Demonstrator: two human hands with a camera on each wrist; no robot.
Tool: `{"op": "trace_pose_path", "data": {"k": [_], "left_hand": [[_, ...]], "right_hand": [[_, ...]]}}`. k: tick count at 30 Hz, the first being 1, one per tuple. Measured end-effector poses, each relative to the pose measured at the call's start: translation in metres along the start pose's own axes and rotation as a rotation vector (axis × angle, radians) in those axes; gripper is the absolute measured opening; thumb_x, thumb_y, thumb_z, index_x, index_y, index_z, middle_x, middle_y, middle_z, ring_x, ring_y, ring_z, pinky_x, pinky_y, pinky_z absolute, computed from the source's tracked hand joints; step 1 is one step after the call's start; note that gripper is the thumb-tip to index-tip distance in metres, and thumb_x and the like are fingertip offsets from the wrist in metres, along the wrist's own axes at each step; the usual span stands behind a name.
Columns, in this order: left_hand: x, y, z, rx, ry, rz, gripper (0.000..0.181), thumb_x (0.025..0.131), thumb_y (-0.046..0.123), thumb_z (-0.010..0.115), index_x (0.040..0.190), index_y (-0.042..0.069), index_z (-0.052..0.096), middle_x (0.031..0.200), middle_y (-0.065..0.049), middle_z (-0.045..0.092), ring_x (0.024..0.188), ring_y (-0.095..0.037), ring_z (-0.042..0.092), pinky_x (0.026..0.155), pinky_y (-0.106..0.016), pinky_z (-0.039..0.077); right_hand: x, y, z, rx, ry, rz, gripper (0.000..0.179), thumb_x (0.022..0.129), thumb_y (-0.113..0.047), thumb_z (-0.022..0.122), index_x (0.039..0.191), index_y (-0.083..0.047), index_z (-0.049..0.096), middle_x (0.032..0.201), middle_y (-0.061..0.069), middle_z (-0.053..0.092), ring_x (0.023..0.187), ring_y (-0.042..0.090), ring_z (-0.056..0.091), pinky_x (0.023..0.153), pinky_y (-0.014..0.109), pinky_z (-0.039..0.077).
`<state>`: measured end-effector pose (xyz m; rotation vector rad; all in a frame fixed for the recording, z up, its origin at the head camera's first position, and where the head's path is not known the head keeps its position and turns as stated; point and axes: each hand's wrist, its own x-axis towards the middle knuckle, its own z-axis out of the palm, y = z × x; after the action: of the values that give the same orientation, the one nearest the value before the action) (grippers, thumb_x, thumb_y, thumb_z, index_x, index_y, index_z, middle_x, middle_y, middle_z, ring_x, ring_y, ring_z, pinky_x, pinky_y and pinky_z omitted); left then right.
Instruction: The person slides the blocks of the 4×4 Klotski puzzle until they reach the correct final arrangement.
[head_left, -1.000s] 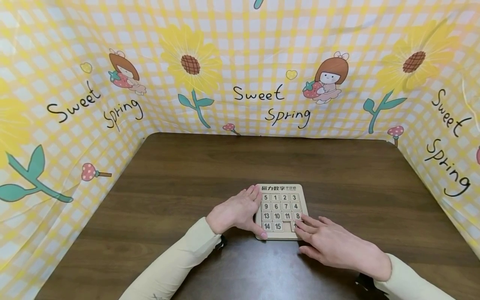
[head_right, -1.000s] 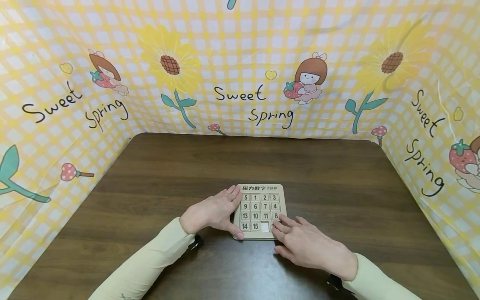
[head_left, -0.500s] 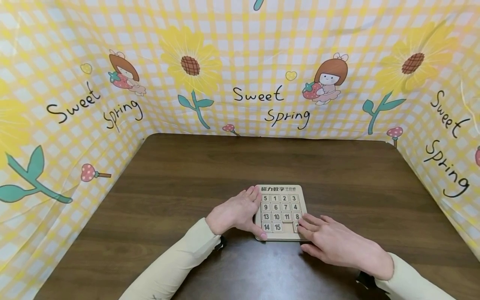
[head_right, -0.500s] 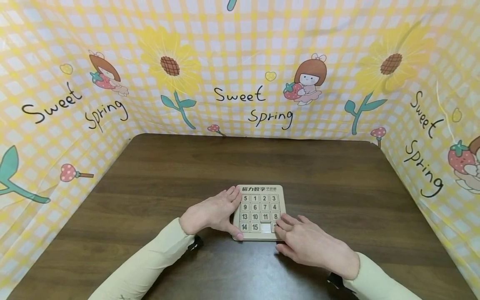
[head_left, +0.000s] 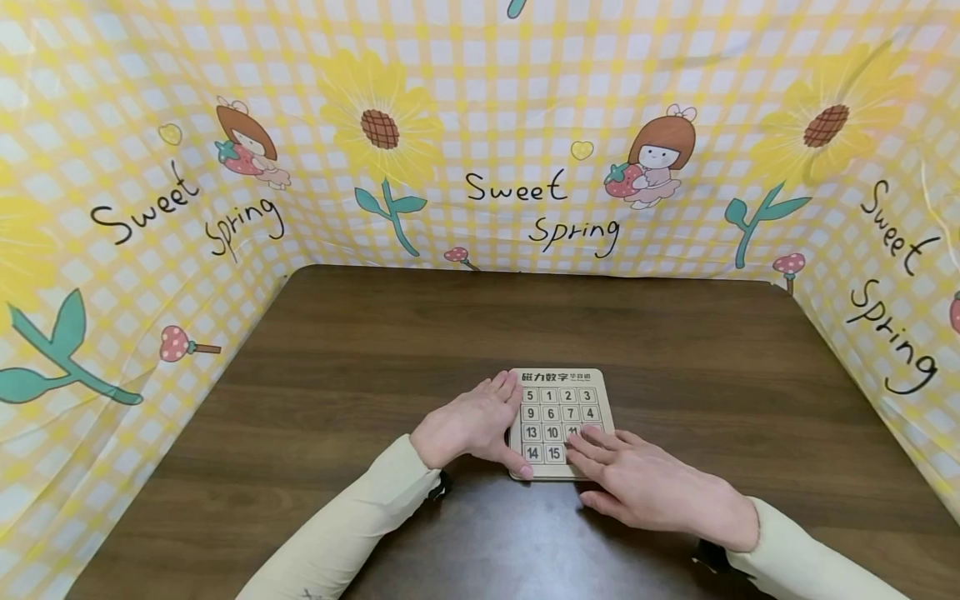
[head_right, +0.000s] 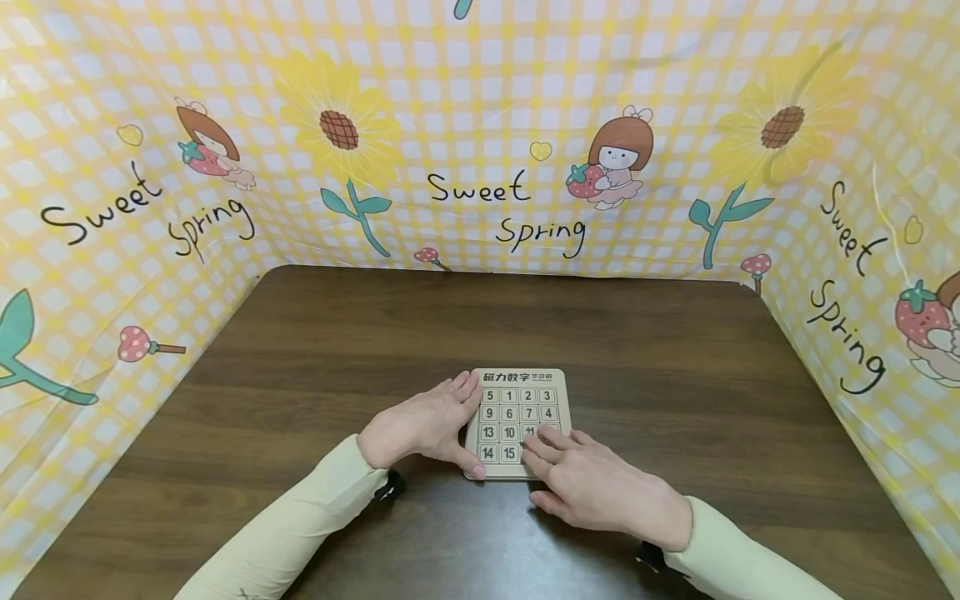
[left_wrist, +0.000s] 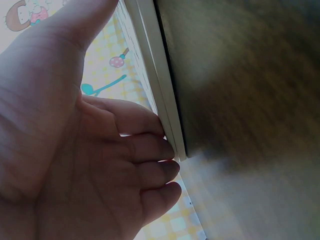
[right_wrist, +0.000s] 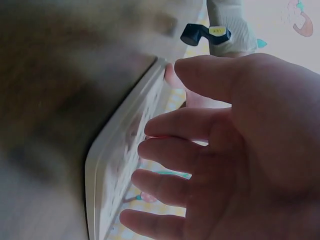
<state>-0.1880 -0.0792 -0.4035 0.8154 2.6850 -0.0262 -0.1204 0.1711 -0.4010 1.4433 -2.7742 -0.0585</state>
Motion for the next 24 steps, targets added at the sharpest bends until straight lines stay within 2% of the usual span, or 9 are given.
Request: {"op": "trace_pose_path", "data": {"k": [11,24], "left_hand": [[-0.0008,-0.0007,0.0005,0.003,0.014,0.011,0.125,0.071,0.077,0.067,0.155,0.0,0.018,0.164,-0.018,0.012,0.153,-0.028,0.014,0.125,-0.039,0.019],[-0.0014,-0.0006,-0.0001,0.014,0.015,0.014,0.125,0.07,0.077,0.068,0.155,-0.001,0.018,0.164,-0.018,0.013,0.153,-0.029,0.015,0.125,-0.039,0.02]], "right_hand": [[0.0101,-0.0073,0.0056,-0.011,0.02,-0.041,0.053,0.096,-0.042,0.058,0.138,-0.01,0.055,0.144,0.009,0.056,0.136,0.031,0.05,0.102,0.051,0.048],[0.0087,-0.0024,0.0031,-0.002,0.006,-0.035,0.048,0.097,-0.039,0.058,0.135,-0.01,0.058,0.141,0.01,0.058,0.134,0.032,0.051,0.1,0.054,0.049]]}}
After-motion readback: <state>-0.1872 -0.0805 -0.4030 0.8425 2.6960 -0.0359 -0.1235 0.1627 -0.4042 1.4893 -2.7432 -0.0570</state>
